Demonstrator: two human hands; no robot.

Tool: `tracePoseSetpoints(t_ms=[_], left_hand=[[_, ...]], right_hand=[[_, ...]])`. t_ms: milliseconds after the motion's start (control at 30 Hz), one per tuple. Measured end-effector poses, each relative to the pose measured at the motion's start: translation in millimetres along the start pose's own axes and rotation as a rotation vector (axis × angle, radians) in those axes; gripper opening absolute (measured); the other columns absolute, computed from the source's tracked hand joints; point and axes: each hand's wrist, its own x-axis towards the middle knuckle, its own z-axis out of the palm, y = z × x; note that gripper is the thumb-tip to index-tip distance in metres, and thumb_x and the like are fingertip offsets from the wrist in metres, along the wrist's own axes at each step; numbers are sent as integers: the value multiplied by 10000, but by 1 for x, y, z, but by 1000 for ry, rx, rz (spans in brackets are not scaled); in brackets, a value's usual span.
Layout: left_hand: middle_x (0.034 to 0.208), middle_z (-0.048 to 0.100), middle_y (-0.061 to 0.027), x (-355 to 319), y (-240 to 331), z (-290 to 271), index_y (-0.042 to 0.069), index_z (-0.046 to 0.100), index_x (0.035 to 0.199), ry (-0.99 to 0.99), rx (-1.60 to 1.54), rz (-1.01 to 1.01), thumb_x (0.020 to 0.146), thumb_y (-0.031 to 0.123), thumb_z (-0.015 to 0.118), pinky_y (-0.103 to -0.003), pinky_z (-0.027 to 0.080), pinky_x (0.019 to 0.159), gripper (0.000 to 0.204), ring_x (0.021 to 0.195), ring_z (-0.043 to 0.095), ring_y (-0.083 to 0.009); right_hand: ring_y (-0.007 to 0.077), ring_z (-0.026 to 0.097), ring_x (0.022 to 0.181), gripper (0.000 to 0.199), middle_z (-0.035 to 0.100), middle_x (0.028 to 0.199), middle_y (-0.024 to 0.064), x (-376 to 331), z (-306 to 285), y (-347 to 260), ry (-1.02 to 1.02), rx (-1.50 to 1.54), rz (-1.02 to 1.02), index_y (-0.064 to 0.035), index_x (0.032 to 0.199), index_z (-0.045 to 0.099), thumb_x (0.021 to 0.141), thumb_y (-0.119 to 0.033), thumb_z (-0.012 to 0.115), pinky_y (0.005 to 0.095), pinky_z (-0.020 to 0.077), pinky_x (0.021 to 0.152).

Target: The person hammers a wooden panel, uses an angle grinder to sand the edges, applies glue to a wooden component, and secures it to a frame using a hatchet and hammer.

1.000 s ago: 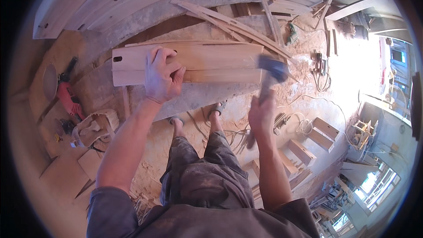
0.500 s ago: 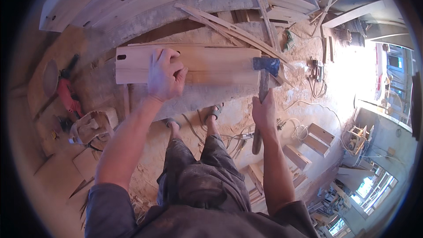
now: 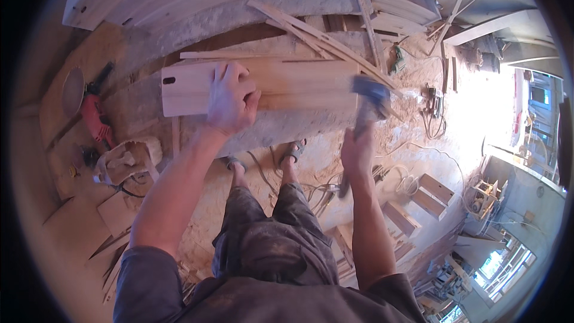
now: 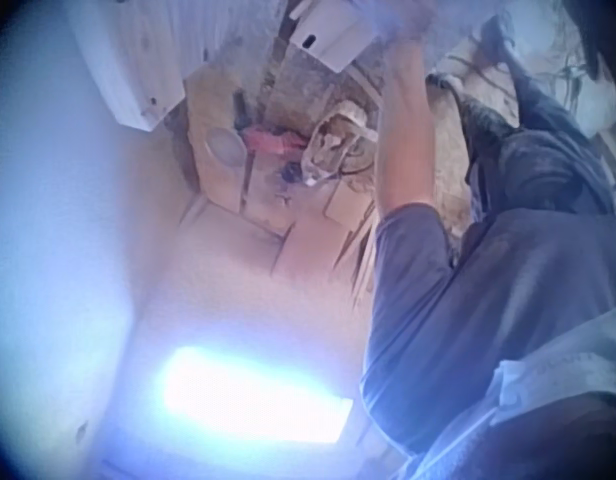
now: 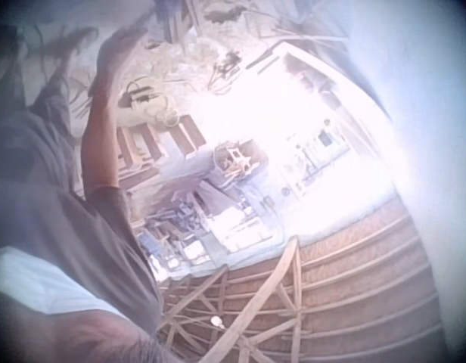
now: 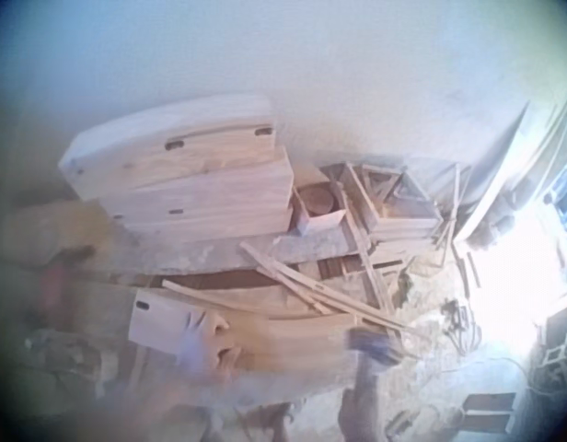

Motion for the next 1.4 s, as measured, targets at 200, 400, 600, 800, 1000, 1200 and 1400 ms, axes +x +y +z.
tracePoseSetpoints(t_ms=[200,400,600,800,1000,1200,1400], left_hand=[[1058,567,-122,-8,-3,-1,69,703,754,5,6,-44,752,132,763,-492,396,911,87,1024,516,-339],[1043,553,-108,-7,-1,-1,88,736,776,-37,6,-78,734,117,764,-486,419,919,58,1040,515,-329],[1061,569,-121,-3,1,0,73,705,738,17,14,-36,749,122,765,-476,415,911,78,1031,525,-335],[1068,578,-121,-6,1,-4,68,709,731,20,16,-80,740,125,761,-476,418,919,78,1038,527,-336],[1002,552,-107,-7,2,-1,90,693,699,31,19,-58,722,118,722,-483,426,906,47,1023,527,-335],[1031,568,-107,-8,-1,-2,83,713,717,19,-18,-82,719,134,740,-497,413,916,58,1049,531,-340],[1019,560,-98,-7,-4,2,89,694,702,28,-21,-87,708,137,732,-486,410,900,61,1034,531,-328]], right_hand=[[527,662,902,396,681,952,338,0,-24,-54,-100,120,129,39,1235,519,938,-176,667,567,491,801],[540,661,936,373,688,960,341,-13,0,-48,-241,-185,31,30,1232,510,948,-167,649,577,502,809],[474,659,878,441,673,950,305,-34,16,-61,44,209,-18,34,1288,500,931,-159,673,505,514,812],[549,658,930,376,685,954,349,-22,-4,-87,-282,-124,-11,27,1259,487,955,-145,623,593,496,815],[550,664,905,379,686,929,349,-33,25,-78,-232,-65,-44,25,1256,487,951,-153,625,598,494,783],[556,665,873,385,692,887,340,-49,18,-107,-257,-35,-60,17,1263,479,952,-165,611,621,494,776],[560,667,884,383,690,892,348,-39,36,-95,-377,-206,-147,10,1254,488,950,-183,619,625,498,781]])
